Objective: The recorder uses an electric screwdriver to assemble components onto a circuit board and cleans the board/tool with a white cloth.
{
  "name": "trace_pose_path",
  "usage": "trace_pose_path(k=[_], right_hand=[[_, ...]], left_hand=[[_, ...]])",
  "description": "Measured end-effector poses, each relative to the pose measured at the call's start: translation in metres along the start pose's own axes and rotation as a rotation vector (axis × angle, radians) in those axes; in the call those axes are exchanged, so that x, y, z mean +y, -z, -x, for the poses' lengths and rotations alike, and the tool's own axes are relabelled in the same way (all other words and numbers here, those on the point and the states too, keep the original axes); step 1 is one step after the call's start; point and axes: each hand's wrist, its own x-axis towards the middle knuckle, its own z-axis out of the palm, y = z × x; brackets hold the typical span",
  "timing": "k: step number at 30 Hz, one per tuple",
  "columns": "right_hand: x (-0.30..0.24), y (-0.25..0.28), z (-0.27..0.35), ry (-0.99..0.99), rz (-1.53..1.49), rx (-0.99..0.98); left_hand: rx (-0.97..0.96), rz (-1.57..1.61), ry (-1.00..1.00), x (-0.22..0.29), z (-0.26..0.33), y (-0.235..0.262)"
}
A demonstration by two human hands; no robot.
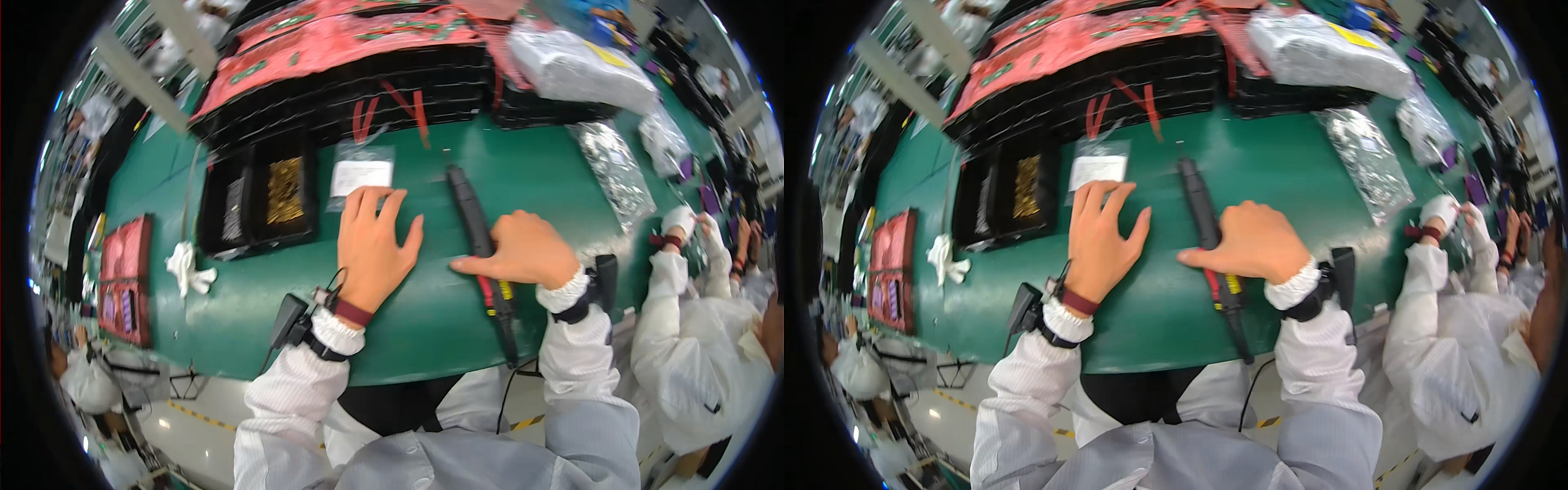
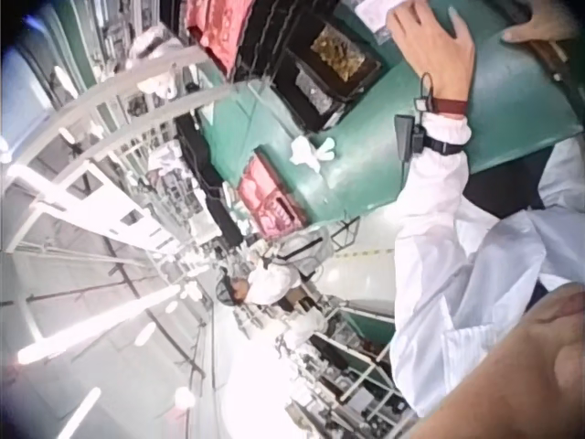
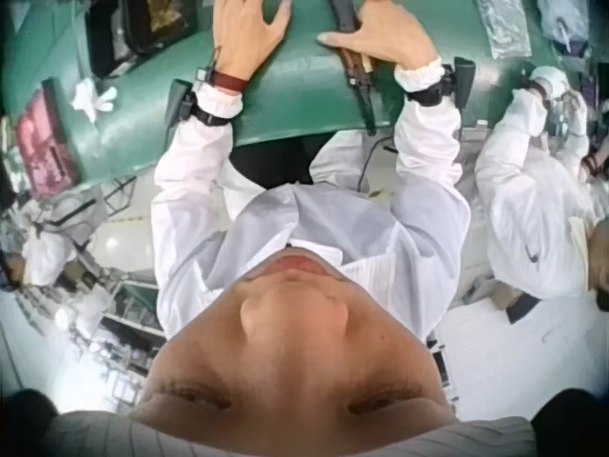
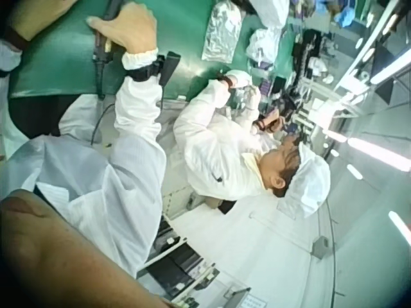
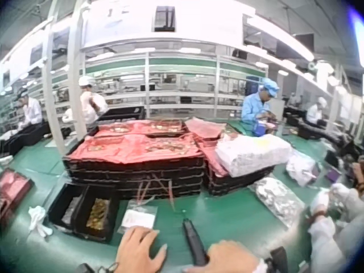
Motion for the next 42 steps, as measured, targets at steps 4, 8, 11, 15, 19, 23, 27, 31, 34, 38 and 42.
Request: trace_pose_path(k=[4, 8, 11, 15, 19, 23, 27, 31, 34, 38, 42], right_hand=[[-0.017, -0.005, -0.01, -0.078, -0.015, 0.238], [-0.009, 0.01, 0.009, -0.106, -0.084, 0.041], [-0.013, 0.005, 0.016, -0.095, -0.088, 0.004], [-0.031, 0.003, 0.018, -0.126, -0.117, 0.076], [0.024, -0.008, 0.026, -0.148, -0.426, 0.03], [0.047, -0.02, 0.052, -0.049, -1.248, -0.132], [0.029, -0.019, 0.085, 0.049, -1.663, -0.346], [-0.009, 0.003, 0.081, 0.186, -1.599, -0.524], [-0.033, 0.02, 0.05, 0.282, -1.283, -0.696], [-0.038, 0.006, 0.028, 0.285, -1.231, -0.776], [-0.03, -0.001, 0.031, 0.317, -1.271, -0.736]], left_hand=[[0.177, -0.057, 0.012, -0.014, -0.003, 0.016], [0.566, -0.113, 0.07, -0.03, -0.004, 0.077], [0.729, -0.557, 0.465, -0.121, 0.039, 0.15], [0.426, -0.8, 0.74, -0.23, 0.108, 0.202], [0.385, -0.415, 0.705, -0.248, 0.113, 0.206], [0.622, 0.668, 0.512, -0.136, 0.065, 0.216], [0.293, 0.929, 0.348, -0.054, 0.028, 0.171], [0.16, 1.142, 0.31, -0.024, -0.012, 0.095], [0.155, 1.302, 0.371, -0.024, -0.017, 0.075], [0.262, 1.499, 0.407, -0.022, -0.008, 0.066], [0.302, 1.531, 0.579, -0.028, 0.001, 0.055]])
